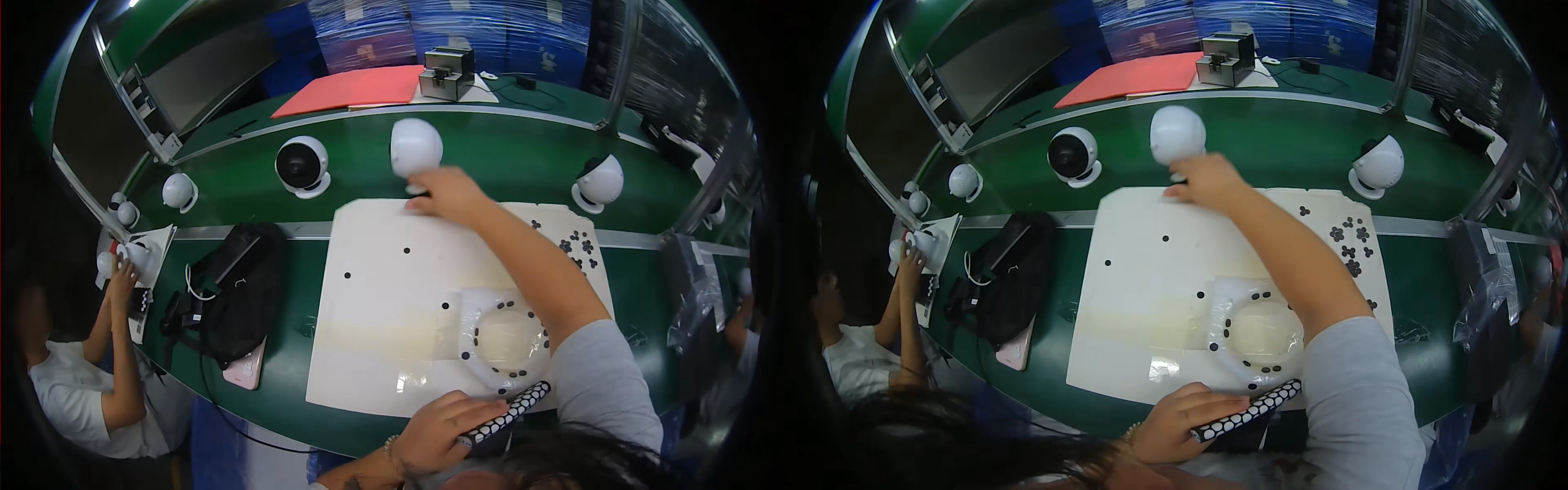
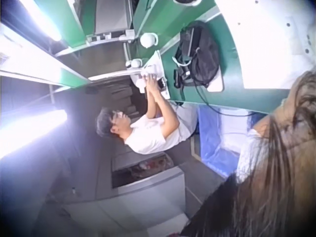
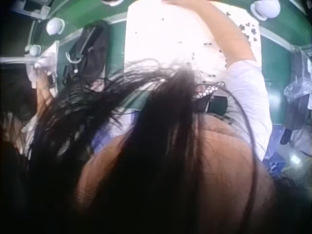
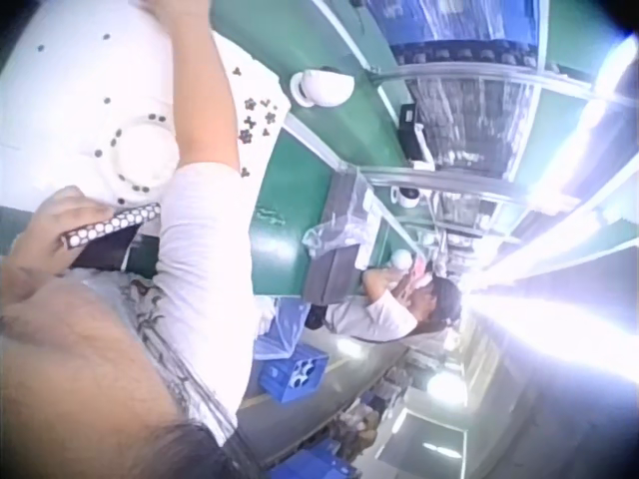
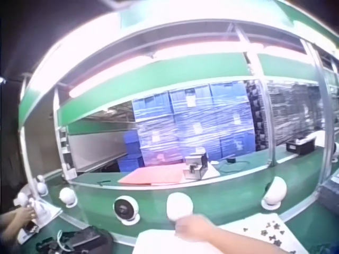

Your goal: The person assembles white dome security cameras by hand on a green factory workbench. They repeatedly pick up camera housings, peel small black circular stickers from a sheet, and apply them to the bottom of the housings before placing the finished units on the table. The person also handles a blue plastic bin and a white foam sheet during the process.

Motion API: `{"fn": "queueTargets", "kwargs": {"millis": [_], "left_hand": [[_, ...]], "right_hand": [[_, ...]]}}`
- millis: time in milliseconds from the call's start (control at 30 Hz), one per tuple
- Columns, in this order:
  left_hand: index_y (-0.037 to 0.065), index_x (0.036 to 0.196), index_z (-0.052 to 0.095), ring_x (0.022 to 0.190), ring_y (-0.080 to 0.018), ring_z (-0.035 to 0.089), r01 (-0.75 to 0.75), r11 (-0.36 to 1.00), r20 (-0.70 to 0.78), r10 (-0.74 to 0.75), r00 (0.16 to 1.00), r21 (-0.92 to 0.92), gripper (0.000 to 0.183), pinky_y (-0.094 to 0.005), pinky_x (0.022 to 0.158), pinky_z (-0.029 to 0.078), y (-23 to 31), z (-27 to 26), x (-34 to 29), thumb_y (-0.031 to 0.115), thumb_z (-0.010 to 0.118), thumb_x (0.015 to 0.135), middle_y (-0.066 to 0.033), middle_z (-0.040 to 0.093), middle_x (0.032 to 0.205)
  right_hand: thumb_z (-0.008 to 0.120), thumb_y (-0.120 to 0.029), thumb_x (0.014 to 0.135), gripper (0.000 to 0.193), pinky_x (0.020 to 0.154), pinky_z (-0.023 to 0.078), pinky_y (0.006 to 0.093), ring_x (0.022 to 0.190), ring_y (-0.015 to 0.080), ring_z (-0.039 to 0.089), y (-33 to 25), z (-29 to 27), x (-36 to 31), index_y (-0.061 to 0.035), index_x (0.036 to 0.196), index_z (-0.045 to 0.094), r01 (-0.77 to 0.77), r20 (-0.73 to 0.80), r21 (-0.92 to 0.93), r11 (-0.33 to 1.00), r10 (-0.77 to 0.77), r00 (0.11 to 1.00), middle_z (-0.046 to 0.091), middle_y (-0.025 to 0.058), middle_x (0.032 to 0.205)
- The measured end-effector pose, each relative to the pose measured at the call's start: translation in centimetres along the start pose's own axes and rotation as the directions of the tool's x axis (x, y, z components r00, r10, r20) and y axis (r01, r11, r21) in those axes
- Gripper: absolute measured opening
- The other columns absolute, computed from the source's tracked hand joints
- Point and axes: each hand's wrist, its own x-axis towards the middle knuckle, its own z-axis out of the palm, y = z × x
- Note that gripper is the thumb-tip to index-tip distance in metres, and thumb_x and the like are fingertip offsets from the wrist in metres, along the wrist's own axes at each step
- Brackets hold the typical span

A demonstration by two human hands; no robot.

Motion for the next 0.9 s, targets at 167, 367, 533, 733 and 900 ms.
{"fn": "queueTargets", "kwargs": {"millis": [167, 367, 533, 733, 900], "left_hand": [[0.006, 0.115, 0.053, 0.078, -0.0255, 0.05, 0.0, 1.0, -0.035, 0.0, 0.999, 0.005, 0.063, -0.0317, 0.072, 0.044, 0.0, 0.2, 0.2, -0.006, 0.049, 0.054, -0.0084, 0.058, 0.109], [0.006, 0.105, 0.061, 0.07, -0.0222, 0.053, 0.088, 0.996, -0.217, -0.085, 0.972, 0.004, 0.041, -0.0301, 0.066, 0.045, 0.9, 0.5, -0.1, 0.0, 0.063, 0.064, -0.0065, 0.064, 0.095], [0.002, 0.096, 0.064, 0.065, -0.0175, 0.052, 0.154, 0.974, -0.315, -0.2, 0.928, -0.164, 0.028, -0.0258, 0.06, 0.042, 1.6, 1.3, 0.6, -0.002, 0.064, 0.068, -0.0096, 0.062, 0.082], [-0.002, 0.094, 0.064, 0.066, -0.0131, 0.051, 0.177, 0.908, -0.365, -0.323, 0.873, -0.378, 0.021, -0.0227, 0.06, 0.04, 1.6, 2.3, 0.9, -0.001, 0.064, 0.073, -0.0076, 0.057, 0.073], [-0.006, 0.078, 0.06, 0.061, -0.013, 0.052, 0.222, 0.835, -0.48, -0.484, 0.731, -0.504, 0.014, -0.0235, 0.057, 0.04, 2.6, 3.4, 1.2, 0.005, 0.067, 0.073, -0.0093, 0.057, 0.069]], "right_hand": [[0.064, -0.029, 0.073, 0.028, 0.074, 0.046, 0.0355, 0.083, 0.0284, 0.057, 2.5, -4.1, -1.2, -0.0097, 0.093, 0.062, 0.014, -0.057, -0.268, 0.963, -0.03, 0.998, 0.061, 0.0101, 0.091], [0.057, -0.022, 0.083, 0.021, 0.061, 0.044, 0.0245, 0.068, 0.0114, 0.055, -4.2, -12.1, -12.7, -0.0023, 0.087, 0.057, -0.317, 0.009, 0.734, 0.601, 0.458, 0.889, 0.059, 0.0052, 0.076], [0.059, -0.02, 0.083, 0.02, 0.055, 0.041, 0.0183, 0.064, 0.0058, 0.053, -7.0, -12.4, -21.5, -0.0013, 0.089, 0.054, -0.332, 0.2, 0.922, 0.2, 0.488, 0.85, 0.058, 0.0023, 0.072], [0.063, -0.021, 0.079, 0.027, 0.067, 0.043, 0.0271, 0.073, 0.0135, 0.055, -7.1, -12.2, -25.1, -0.0034, 0.096, 0.052, -0.295, -0.006, 0.704, 0.646, 0.42, 0.908, 0.059, 0.0042, 0.082], [0.072, -0.017, 0.068, 0.04, 0.073, 0.042, 0.0338, 0.083, 0.024, 0.054, -9.8, -12.2, -28.0, -0.0078, 0.102, 0.053, 0.232, -0.294, 0.334, 0.914, -0.133, 0.947, 0.057, 0.0065, 0.092]]}}
